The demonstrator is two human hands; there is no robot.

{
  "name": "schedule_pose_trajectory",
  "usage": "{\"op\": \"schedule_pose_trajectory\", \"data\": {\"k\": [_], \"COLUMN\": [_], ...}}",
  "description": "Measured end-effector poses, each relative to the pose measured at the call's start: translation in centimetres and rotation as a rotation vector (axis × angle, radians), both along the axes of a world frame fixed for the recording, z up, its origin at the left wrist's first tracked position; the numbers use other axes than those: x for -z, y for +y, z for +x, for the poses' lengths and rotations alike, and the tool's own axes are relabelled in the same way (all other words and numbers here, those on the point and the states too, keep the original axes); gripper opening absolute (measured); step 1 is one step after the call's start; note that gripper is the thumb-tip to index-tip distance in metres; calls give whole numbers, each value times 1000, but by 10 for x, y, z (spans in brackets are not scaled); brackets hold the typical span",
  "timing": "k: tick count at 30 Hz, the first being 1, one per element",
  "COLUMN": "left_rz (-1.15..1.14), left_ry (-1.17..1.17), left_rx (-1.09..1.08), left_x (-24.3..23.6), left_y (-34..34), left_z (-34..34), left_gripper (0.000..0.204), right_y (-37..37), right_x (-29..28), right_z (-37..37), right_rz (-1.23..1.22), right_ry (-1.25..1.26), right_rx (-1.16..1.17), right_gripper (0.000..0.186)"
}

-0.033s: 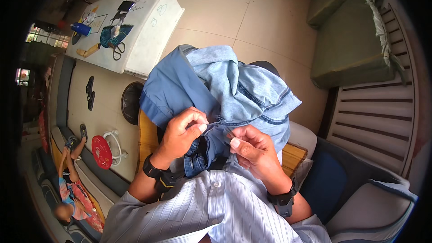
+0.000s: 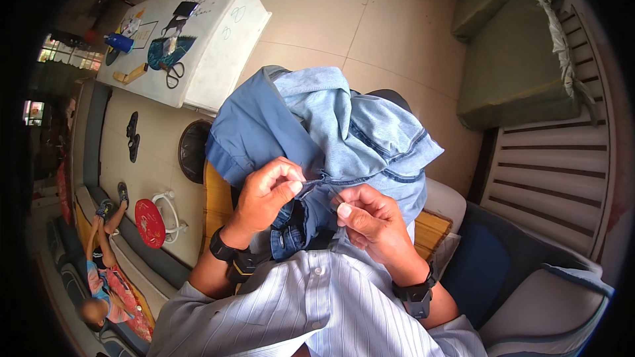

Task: The person holds a light blue denim garment on their lap and uses small scissors to snip threads along a seam. They repeatedly adjust the fabric and continue cutting threads in the same area throughout the clip.

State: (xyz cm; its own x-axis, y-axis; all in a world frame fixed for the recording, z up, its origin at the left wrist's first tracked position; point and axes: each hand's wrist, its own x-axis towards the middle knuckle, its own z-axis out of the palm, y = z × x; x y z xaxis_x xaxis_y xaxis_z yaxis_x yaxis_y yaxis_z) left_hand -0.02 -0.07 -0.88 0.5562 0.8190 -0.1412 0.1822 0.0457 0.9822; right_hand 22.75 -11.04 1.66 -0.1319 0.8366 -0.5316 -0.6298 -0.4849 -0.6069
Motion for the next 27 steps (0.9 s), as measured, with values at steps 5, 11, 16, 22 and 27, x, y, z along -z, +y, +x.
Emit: {"op": "schedule_pose_trajectory", "data": {"k": [5, 11, 16, 22, 27], "left_rz": [-210, 107, 429, 489, 521], "left_ry": [-212, -5, 85, 77, 144], "left_rx": [-57, 2, 24, -26, -75], "left_x": [11, -9, -6, -9, -12], "left_y": [-1, -1, 0, -2, -8], "left_z": [-12, 2, 15, 12, 8], "left_gripper": [7, 26, 11, 5, 6], "right_y": [3, 2, 1, 6, 9], "right_x": [2, 3, 1, 2, 14], "right_z": [-6, -6, -4, -4, -10], "right_rz": [-34, -33, -49, -108, -143], "right_ry": [43, 45, 41, 116, 279], "right_rx": [-56, -49, -59, -117, -145], "right_gripper": [20, 21, 20, 20, 19]}}
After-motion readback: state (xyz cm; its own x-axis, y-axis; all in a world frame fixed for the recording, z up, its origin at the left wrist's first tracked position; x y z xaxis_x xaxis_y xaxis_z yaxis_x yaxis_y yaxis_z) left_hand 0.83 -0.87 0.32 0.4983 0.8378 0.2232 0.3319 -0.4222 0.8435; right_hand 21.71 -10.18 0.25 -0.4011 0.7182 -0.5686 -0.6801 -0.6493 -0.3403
